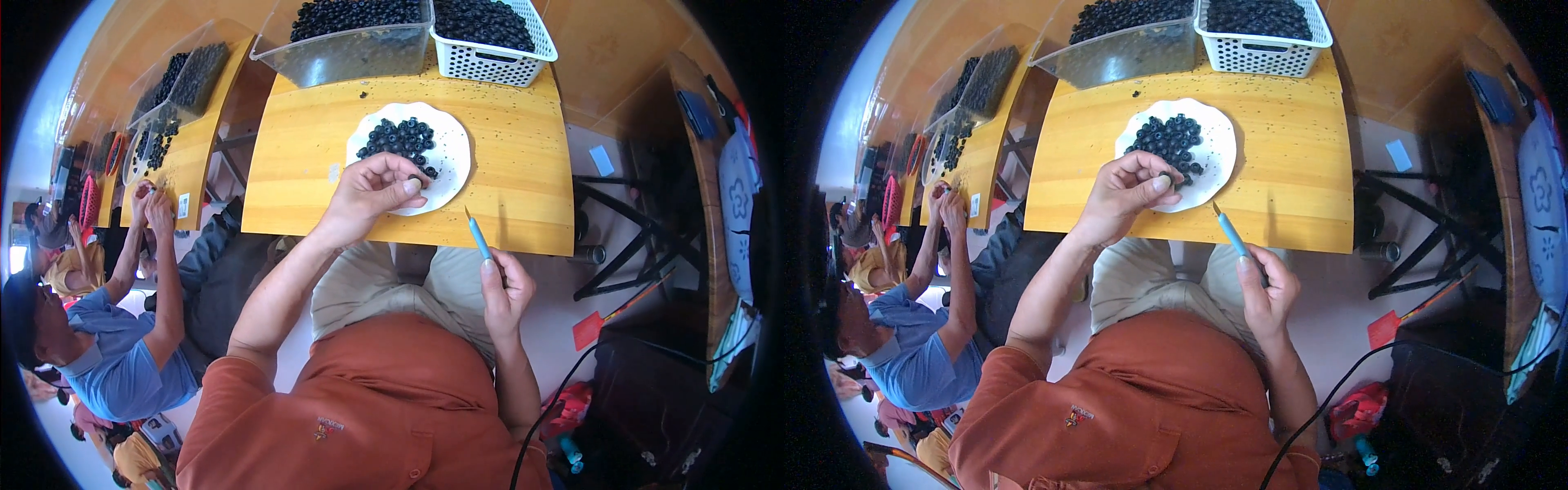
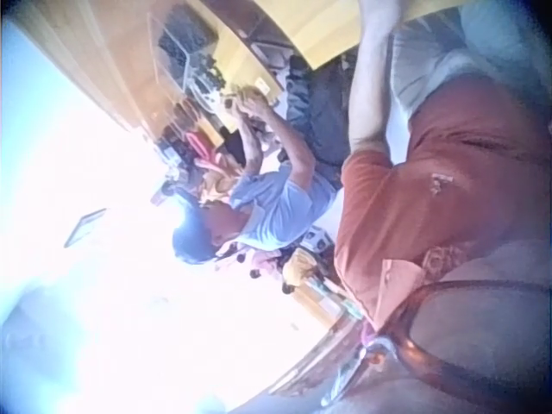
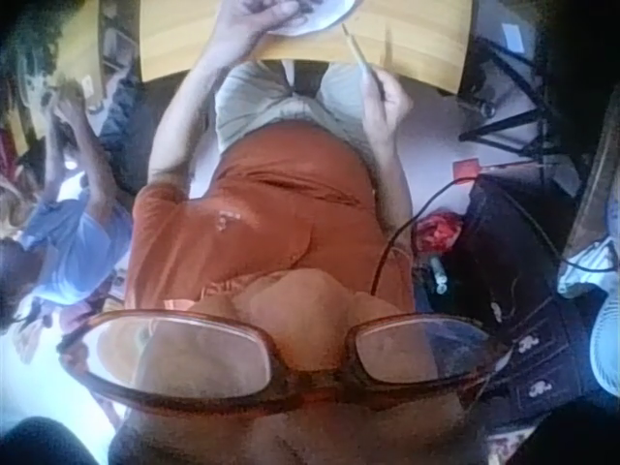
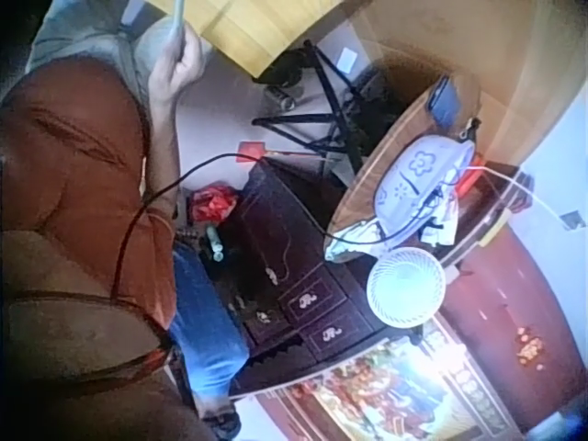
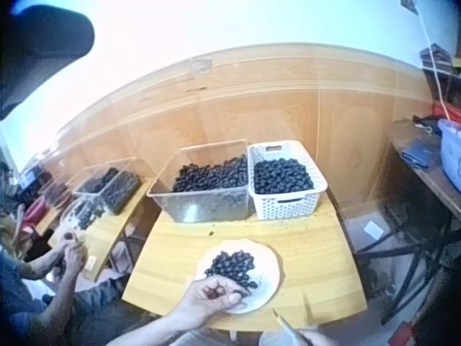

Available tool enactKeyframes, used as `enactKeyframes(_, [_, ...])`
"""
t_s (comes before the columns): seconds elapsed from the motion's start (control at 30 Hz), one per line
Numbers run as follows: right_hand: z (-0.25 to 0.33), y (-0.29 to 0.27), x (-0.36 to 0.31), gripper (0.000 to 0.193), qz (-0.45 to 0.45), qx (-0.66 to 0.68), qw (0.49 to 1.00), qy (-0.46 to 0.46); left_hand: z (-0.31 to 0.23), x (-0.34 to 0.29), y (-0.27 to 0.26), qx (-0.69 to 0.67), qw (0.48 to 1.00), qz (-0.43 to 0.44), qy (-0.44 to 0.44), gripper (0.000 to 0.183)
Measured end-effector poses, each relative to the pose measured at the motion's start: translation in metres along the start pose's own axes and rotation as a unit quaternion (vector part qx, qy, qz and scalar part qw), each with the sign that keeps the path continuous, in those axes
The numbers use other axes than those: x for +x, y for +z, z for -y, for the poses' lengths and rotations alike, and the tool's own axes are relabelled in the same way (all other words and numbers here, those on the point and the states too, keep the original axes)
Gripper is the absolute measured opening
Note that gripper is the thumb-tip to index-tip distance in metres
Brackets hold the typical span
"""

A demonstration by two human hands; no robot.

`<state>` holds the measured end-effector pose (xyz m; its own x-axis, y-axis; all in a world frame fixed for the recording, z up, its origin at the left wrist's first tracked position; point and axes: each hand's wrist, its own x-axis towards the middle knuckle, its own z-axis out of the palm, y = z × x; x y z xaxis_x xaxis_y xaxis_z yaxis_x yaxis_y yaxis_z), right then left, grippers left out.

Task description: Sorting and inspecting blueberries from a bin onto a plate while another person does the same at an adjacent table.

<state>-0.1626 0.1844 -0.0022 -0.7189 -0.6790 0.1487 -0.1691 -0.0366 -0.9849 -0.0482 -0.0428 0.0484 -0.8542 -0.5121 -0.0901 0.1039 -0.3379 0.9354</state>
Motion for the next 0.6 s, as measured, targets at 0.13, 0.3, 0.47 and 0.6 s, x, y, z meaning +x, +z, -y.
enactKeyframes(0.13, [0.007, 0.008, 0.008, 0.024, -0.002, 0.008, 1.000, -0.001, 0.013, -0.004, -0.013, -0.096, 0.995, -0.029, -0.004, 0.013])
enactKeyframes(0.3, [0.007, 0.018, 0.015, 0.028, 0.024, 0.004, 1.000, -0.010, 0.019, -0.011, -0.012, -0.246, 0.967, -0.059, -0.021, 0.016])
enactKeyframes(0.47, [0.013, 0.031, 0.022, 0.027, 0.040, 0.012, 0.999, -0.027, 0.025, -0.018, -0.007, -0.332, 0.941, -0.064, -0.034, 0.020])
enactKeyframes(0.6, [0.017, 0.037, 0.027, 0.026, 0.049, -0.004, 0.997, -0.058, 0.034, -0.019, -0.008, -0.379, 0.923, -0.056, -0.033, 0.024])
